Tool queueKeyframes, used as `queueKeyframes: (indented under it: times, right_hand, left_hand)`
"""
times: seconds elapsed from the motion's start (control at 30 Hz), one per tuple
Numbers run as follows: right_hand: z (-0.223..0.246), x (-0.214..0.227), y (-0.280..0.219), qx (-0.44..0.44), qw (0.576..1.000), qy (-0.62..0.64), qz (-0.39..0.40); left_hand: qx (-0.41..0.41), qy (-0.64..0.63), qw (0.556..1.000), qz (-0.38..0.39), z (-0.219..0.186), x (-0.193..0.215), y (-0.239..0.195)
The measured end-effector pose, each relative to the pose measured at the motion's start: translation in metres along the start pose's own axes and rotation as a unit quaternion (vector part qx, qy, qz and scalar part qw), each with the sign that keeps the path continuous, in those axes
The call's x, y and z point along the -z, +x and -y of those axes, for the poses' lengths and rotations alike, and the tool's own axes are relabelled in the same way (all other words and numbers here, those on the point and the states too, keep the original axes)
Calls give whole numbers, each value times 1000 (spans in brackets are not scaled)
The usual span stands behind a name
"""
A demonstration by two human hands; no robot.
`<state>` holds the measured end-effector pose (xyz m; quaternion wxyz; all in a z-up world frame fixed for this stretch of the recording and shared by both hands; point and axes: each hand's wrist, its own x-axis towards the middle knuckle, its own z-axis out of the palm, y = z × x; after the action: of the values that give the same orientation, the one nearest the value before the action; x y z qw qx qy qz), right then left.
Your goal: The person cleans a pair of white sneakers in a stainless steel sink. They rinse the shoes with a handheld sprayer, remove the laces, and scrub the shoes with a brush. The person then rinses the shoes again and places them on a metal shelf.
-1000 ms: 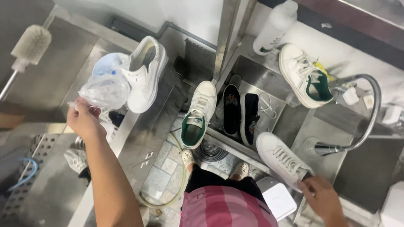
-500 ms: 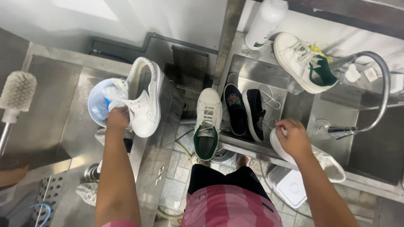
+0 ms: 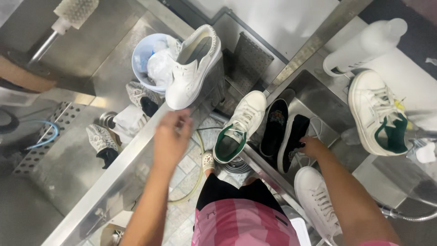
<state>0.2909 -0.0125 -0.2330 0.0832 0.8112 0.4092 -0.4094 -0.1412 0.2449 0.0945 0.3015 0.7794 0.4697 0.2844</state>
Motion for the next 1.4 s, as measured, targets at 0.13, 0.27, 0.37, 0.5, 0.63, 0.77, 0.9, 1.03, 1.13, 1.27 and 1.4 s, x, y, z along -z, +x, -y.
queueKeyframes:
  times: [0.13, 0.27, 0.37, 0.5, 0.63, 0.77, 0.9, 1.03, 1.13, 1.27, 1.4]
  right_hand:
    - [-3, 1, -3, 28, 998, 1, -61]
    - [2, 22, -32, 114, 968, 4, -223]
    - [11, 48, -65, 129, 955, -15, -268]
    - [41, 90, -123, 144, 931, 45, -332]
    - [98, 135, -199, 97, 934, 151, -310]
    - [186, 159, -272, 123, 887, 356, -269]
    - [297, 154, -311, 222, 855, 377, -278]
    - [415, 130, -291, 389, 831, 323, -232]
    - [498, 97, -254, 455, 802, 334, -193]
    - [570, 50, -204, 478, 805, 294, -194]
    - [594, 20, -166, 460, 825, 272, -185]
  left_hand:
    - [-49, -107, 984, 133, -55, -65, -54]
    - [9, -103, 973, 209, -75, -108, -79]
    - [18, -105, 969, 223, -78, -114, -88]
    - [31, -114, 968, 220, -78, -90, -90]
    - [64, -95, 969, 218, -79, -42, -85]
    - [136, -108, 967, 187, -86, 19, -80]
    - [41, -123, 983, 128, -83, 81, -75]
    - [14, -72, 995, 70, -49, 125, -62]
    - [53, 18, 998, 43, -2, 146, -56]
    - [83, 110, 991, 1, 70, 155, -53]
    - [114, 89, 989, 3, 119, 146, -53]
